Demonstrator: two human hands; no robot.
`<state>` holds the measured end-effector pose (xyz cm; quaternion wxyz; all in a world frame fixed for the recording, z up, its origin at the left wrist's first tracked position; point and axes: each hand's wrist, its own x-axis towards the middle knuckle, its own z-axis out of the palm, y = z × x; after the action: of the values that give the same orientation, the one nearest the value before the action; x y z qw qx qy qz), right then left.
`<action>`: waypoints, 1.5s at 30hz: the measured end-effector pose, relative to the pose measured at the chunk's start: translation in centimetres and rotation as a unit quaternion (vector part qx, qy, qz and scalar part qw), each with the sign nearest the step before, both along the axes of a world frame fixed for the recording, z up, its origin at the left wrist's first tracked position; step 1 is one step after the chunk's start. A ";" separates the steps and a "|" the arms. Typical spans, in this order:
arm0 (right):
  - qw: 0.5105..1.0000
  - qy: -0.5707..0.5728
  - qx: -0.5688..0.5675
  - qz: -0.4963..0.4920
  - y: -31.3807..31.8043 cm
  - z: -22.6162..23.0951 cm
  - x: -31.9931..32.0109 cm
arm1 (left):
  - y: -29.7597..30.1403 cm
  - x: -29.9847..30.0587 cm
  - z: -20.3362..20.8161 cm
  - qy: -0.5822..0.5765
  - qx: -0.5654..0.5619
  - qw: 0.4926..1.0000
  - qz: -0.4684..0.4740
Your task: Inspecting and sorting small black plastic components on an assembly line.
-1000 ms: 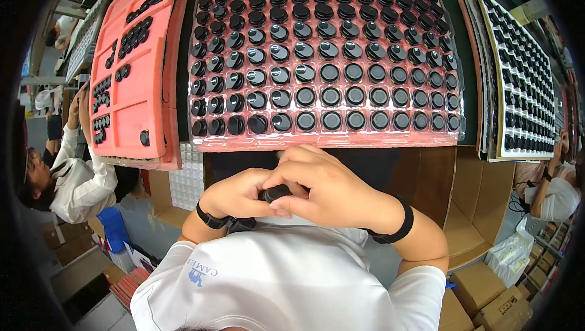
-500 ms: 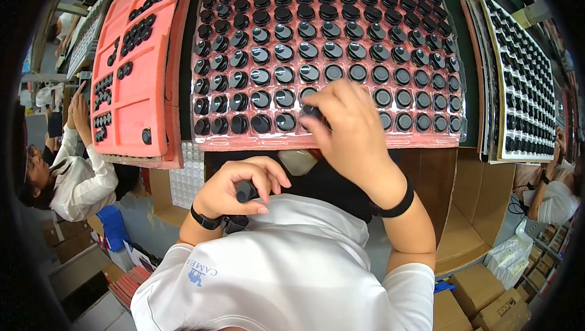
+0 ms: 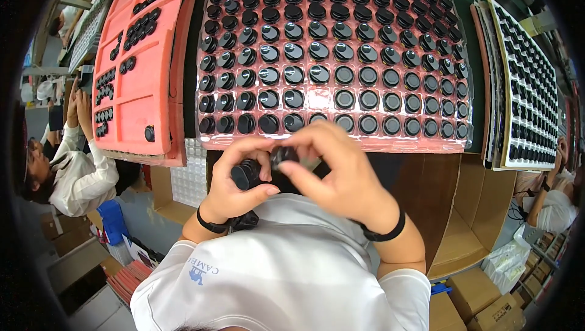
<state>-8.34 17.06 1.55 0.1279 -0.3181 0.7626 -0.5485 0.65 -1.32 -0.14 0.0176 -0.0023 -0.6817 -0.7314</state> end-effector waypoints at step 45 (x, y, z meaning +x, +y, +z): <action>0.979 -0.053 -0.180 0.084 -0.5 -1.4 1.3 | 0.2 -0.1 0.7 0.174 -0.118 0.978 0.002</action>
<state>-7.00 16.55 0.19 0.1541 -0.3693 0.6142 -0.6802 0.60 -1.09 0.61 0.1371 -0.1308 -0.7496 -0.6342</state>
